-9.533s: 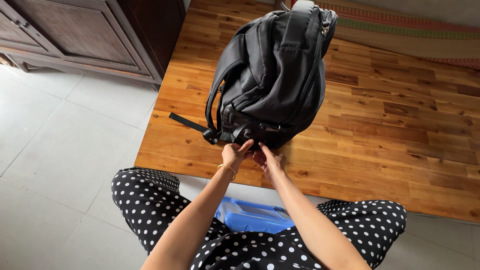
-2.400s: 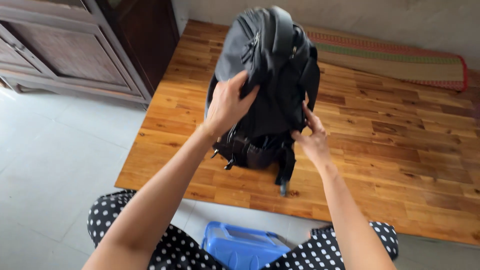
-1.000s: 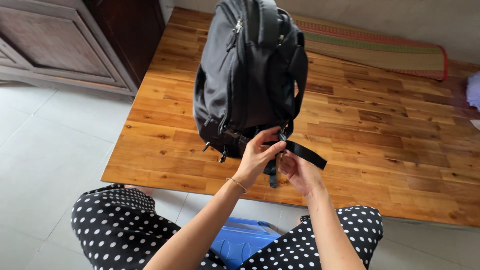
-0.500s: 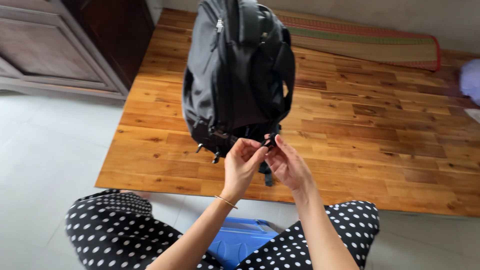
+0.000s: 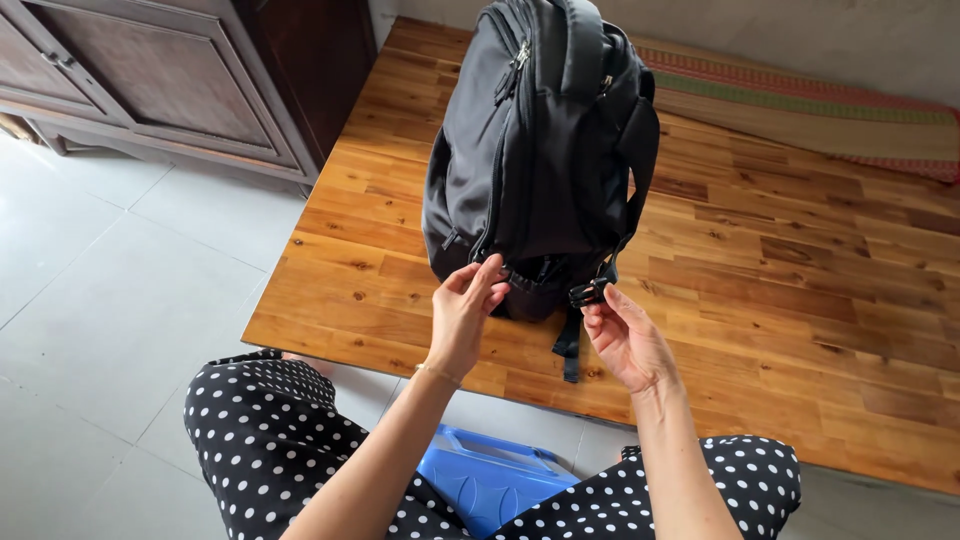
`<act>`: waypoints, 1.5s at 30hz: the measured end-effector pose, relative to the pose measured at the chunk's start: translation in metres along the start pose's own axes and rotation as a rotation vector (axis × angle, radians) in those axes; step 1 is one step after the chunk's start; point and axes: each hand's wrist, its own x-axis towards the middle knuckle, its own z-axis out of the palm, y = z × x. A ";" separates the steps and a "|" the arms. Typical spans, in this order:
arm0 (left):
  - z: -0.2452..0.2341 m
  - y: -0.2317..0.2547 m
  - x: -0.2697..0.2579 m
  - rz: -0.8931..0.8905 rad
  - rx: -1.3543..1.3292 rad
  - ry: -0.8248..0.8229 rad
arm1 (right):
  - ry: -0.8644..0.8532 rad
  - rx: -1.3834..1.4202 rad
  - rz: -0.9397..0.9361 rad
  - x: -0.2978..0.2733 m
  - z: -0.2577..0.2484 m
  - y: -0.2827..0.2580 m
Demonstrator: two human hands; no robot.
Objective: The person unzips a backpack on a wooden table, fastens the side and chest buckles, and adjusts the straps. They then lift the bag by the top handle and shoulder straps before zipping the compartments closed.
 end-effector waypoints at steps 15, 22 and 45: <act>0.030 -0.012 -0.004 -0.364 -0.282 -0.026 | -0.007 0.011 -0.098 0.007 0.019 0.013; 0.033 -0.012 -0.002 -0.392 -0.242 -0.009 | 0.003 -0.004 -0.111 0.013 0.023 0.027; 0.021 -0.022 0.017 -0.395 -0.246 -0.144 | 0.046 -0.180 -0.106 0.021 0.043 0.039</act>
